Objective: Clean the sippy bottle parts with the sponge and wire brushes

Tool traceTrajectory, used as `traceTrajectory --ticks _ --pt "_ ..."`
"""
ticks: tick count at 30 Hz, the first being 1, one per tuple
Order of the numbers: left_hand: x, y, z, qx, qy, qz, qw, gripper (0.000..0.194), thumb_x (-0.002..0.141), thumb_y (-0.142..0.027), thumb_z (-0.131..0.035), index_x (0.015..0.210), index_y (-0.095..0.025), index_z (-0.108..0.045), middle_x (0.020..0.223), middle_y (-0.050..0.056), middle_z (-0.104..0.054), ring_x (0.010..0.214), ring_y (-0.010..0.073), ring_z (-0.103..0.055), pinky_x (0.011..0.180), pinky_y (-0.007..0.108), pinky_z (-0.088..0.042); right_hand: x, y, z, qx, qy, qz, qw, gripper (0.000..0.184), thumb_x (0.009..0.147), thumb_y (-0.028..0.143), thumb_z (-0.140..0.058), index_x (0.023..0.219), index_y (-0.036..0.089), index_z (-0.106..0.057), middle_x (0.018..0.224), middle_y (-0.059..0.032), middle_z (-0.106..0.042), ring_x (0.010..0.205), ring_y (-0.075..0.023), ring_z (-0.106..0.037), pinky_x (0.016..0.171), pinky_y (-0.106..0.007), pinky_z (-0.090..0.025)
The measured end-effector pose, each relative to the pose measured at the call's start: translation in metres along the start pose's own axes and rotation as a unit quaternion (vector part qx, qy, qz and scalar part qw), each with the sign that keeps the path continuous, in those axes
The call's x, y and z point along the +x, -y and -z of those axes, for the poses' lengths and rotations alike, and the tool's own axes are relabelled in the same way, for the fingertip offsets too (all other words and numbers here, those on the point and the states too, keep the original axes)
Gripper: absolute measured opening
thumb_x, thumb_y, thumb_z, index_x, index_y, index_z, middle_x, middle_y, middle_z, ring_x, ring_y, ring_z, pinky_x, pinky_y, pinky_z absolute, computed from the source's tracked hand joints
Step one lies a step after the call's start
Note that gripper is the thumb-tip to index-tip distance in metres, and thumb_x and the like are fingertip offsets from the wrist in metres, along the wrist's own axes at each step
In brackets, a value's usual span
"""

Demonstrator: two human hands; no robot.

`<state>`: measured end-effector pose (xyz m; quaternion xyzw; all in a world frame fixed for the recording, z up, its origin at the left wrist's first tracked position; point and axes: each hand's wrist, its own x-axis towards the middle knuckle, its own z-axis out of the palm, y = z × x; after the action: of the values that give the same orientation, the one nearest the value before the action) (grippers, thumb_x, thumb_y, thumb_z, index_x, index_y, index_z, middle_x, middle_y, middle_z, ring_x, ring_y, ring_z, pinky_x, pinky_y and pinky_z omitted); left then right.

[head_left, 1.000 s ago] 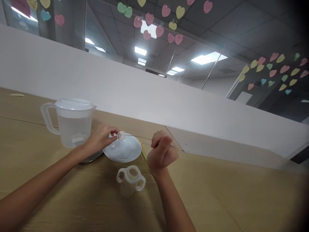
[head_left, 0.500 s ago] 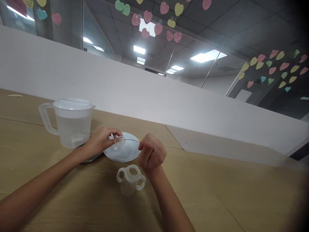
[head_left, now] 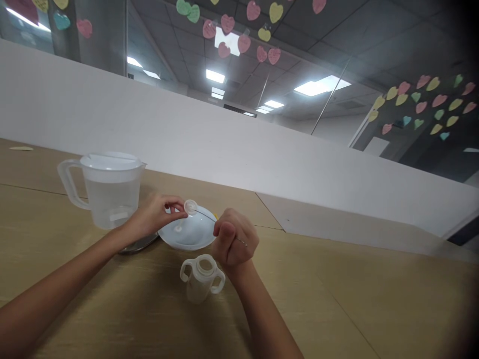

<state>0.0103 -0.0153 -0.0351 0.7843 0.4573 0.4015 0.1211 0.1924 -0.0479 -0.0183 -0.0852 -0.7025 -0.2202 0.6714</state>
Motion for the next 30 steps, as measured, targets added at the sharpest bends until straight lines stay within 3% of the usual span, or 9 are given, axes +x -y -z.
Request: traceTrajectory --ticks 3,10,16,30 --pt "0.0007 0.0020 -0.0008 0.003 -0.009 0.002 1.000 0.027 0.075 -0.044 -0.061 0.082 -0.021 -0.072 0.078 -0.001 -0.072 0.066 0.0127 -0.058 0.062 0.021 -0.042 -0.0005 0.0027 -0.0014 0.012 0.020 0.005 1.000 0.039 0.098 0.024 -0.029 0.060 0.021 -0.036 0.048 0.0049 -0.034 0.041 -0.0085 -0.032 0.045 -0.025 -0.025" --pt "0.0014 0.0021 0.0001 0.015 -0.015 0.014 1.000 0.028 0.075 -0.042 -0.057 0.080 -0.020 -0.073 0.073 0.000 -0.072 0.066 0.0143 -0.059 0.062 0.022 -0.042 -0.0010 0.0056 -0.0034 0.039 -0.003 0.013 0.999 0.039 0.098 0.023 -0.030 0.059 0.021 -0.034 0.049 0.0048 -0.034 0.041 -0.0077 -0.033 0.044 -0.025 -0.025" --pt "0.0010 0.0019 0.0059 0.015 -0.023 0.026 0.999 0.031 0.075 -0.046 -0.057 0.080 -0.020 -0.074 0.074 0.001 -0.072 0.067 0.0153 -0.059 0.063 0.023 -0.042 0.0003 0.0075 0.0003 -0.004 0.028 0.017 0.999 0.044 0.099 0.026 -0.026 0.056 0.021 -0.032 0.047 0.0041 -0.033 0.041 -0.0075 -0.031 0.044 -0.025 -0.025" --pt "0.0006 0.0051 0.0000 0.012 -0.024 0.005 1.000 0.031 0.076 -0.045 -0.057 0.083 -0.021 -0.076 0.080 0.001 -0.074 0.068 0.0158 -0.061 0.065 0.023 -0.044 0.0018 0.0087 0.0011 -0.006 0.015 0.013 1.000 0.044 0.099 0.026 -0.027 0.056 0.021 -0.034 0.047 0.0038 -0.035 0.042 -0.0077 -0.033 0.044 -0.025 -0.026"
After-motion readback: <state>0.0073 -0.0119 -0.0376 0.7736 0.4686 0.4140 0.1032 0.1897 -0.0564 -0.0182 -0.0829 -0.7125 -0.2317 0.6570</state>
